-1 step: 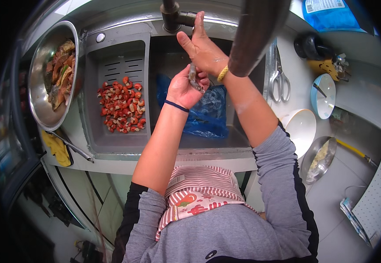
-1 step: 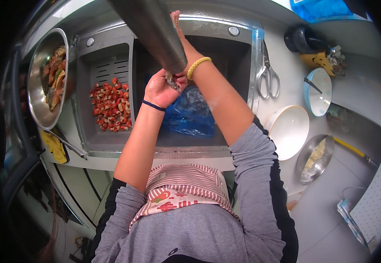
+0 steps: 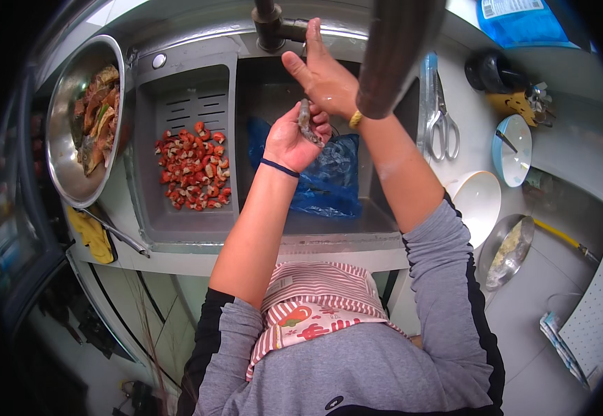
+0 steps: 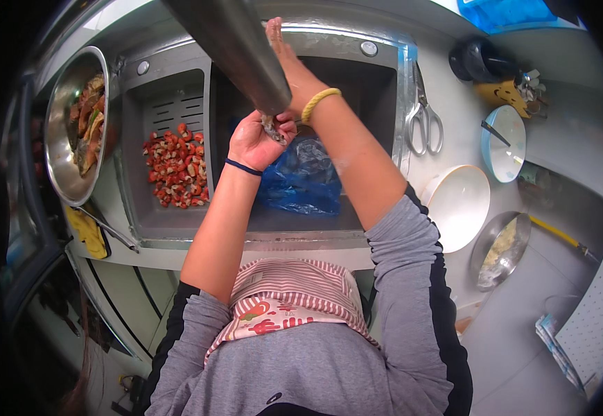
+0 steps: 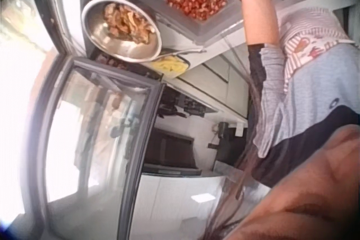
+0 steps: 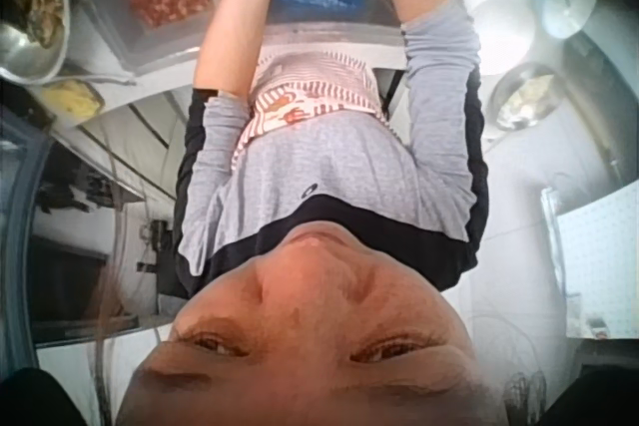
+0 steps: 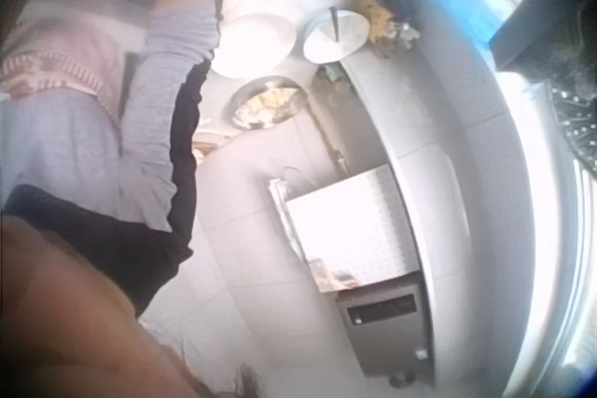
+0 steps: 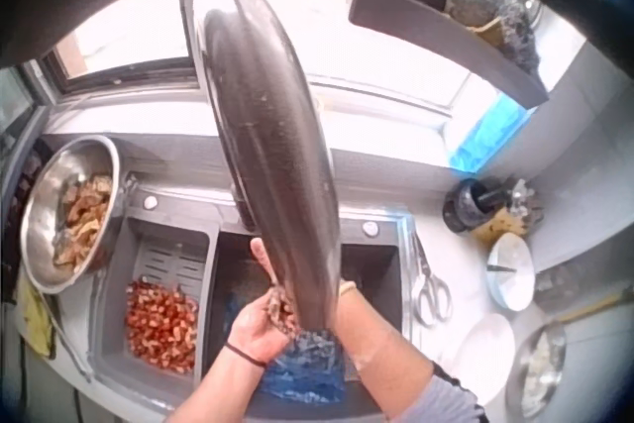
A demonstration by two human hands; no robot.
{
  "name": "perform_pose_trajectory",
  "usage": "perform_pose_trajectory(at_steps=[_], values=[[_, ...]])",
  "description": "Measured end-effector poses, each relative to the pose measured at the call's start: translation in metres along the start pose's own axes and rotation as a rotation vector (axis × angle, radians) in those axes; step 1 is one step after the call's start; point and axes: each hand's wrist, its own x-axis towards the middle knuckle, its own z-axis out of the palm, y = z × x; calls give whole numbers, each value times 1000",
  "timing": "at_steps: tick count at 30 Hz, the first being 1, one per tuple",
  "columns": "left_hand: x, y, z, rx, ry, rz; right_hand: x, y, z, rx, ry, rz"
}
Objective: The person peels small red crabs over a bowl, discarding shells and placing meat into the bowl. Then the person rinses the bowl under running water and proceeds to clean and trim shrimp using scissors, removing heads and tails before rinsing them.
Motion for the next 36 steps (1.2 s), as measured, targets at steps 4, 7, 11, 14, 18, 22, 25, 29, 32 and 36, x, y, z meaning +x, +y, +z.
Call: perform_pose_trajectory(at_steps=[4,7,11,14,18,22,25,29,32,36], values=[[-5,4,5,-129,-16,-61,-51,21,-61,-120,121,128],[-13,7,5,-179,17,-86,-123,55,-87,-481,485,347],[-18,1,0,-212,10,-110,-181,83,-79,-679,329,791],[-23,-7,4,-172,70,-89,-199,107,-72,-694,294,761],[-29,-11,0,-70,73,-57,-181,89,-78,-554,297,929],[-37,-21,5,-9,108,-22,-182,84,-88,-326,399,875],[-40,-25,2,10,107,2,-199,49,-85,456,441,771],[-44,-32,-4,135,39,114,-225,-25,-61,1555,175,547],[-45,-42,0,252,31,216,-244,-51,-37,1710,-105,496],[-48,-50,-1,379,-52,322,-256,-65,-25,1744,-272,508]])
